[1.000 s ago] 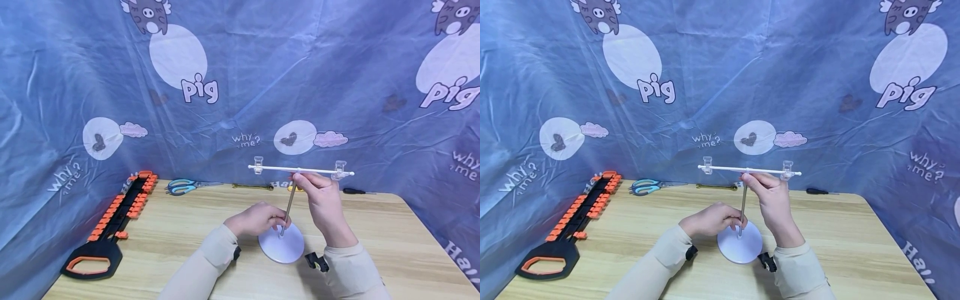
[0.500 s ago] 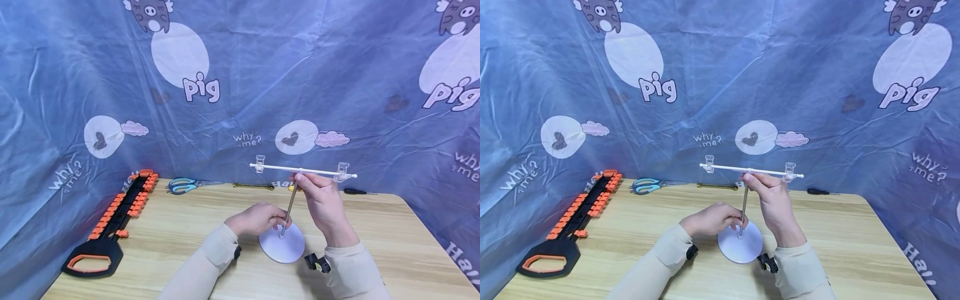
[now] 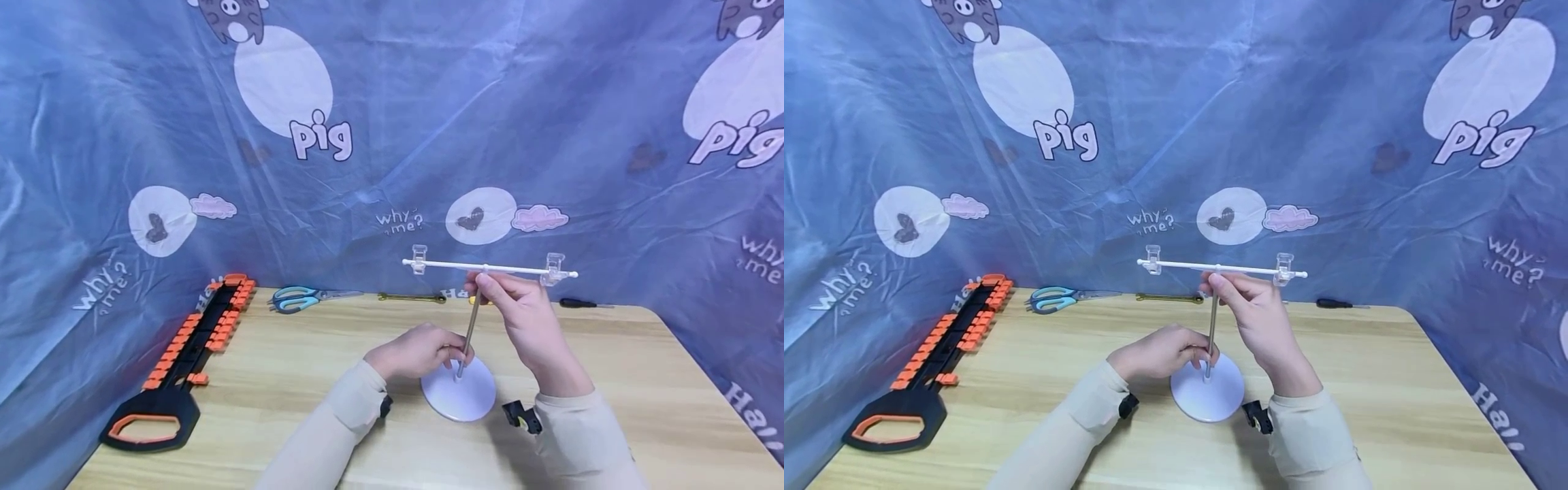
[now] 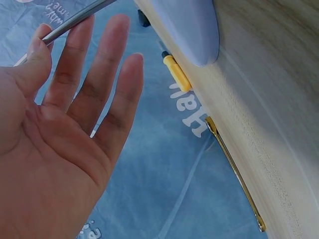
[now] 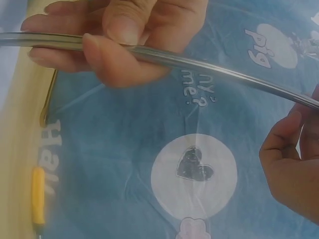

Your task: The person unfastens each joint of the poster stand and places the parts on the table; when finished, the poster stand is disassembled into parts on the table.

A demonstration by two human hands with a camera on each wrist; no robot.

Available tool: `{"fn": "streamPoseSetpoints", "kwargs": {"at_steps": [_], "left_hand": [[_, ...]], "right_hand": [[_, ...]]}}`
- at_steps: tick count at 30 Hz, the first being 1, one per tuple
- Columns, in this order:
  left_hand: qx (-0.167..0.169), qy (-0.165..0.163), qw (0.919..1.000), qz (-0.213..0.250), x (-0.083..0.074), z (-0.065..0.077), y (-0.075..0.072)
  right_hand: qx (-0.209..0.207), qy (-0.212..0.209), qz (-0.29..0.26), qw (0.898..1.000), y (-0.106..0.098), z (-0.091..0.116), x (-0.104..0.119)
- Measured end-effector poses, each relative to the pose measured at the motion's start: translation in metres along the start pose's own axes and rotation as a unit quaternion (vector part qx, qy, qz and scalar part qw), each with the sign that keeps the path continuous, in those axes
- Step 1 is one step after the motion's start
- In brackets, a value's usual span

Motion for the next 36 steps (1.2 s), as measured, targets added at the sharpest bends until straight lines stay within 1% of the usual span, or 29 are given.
{"fn": "streamPoseSetpoints", "kwargs": {"at_steps": [3,9,11,12,16,21,24,26,29,33,36], "left_hand": [[-0.001,0.001,1.0000,0.000,0.003,-0.003,-0.007],[-0.031,0.007,0.9993,-0.021,0.005,-0.014,-0.040],[-0.031,0.011,0.9992,-0.022,0.005,-0.016,-0.045],[-0.028,0.013,0.9993,-0.020,0.005,-0.017,-0.045],[-0.007,0.014,0.9999,-0.004,0.004,-0.015,-0.036],[0.004,0.010,0.9999,0.007,0.004,-0.009,-0.017],[0.009,0.008,0.9998,0.015,0.004,-0.005,-0.006],[0.010,0.009,0.9998,0.015,0.004,-0.005,-0.005],[0.010,0.009,0.9999,0.011,0.005,-0.004,-0.003],[0.004,0.011,0.9999,-0.005,0.004,-0.002,-0.005],[0.002,0.014,0.9999,-0.008,0.005,-0.003,-0.005]], "right_hand": [[0.003,-0.003,0.006,1.000,0.001,-0.006,0.004],[0.011,-0.050,-0.033,0.998,0.004,-0.029,0.023],[0.010,-0.057,-0.038,0.998,0.003,-0.032,0.026],[0.008,-0.056,-0.038,0.998,0.002,-0.032,0.027],[0.003,-0.032,-0.037,0.999,0.000,-0.025,0.020],[-0.011,-0.011,-0.029,0.999,-0.001,-0.013,0.006],[-0.026,-0.002,-0.014,1.000,-0.001,-0.006,-0.002],[-0.037,-0.002,-0.007,0.999,0.000,-0.004,-0.003],[-0.054,0.005,-0.024,0.998,0.002,-0.002,-0.005],[-0.066,-0.020,-0.074,0.995,0.005,-0.003,-0.004],[-0.075,-0.051,-0.088,0.992,0.005,-0.004,-0.001]]}}
Point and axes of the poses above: each hand's wrist, its own z-axis away from the middle knuckle, its own y-axis out of the palm, x = y × z, the point moved 5 cm from there along -z, towards the middle knuckle, and after that the axes turned 8 degrees about -z, right-handed, at the moved point
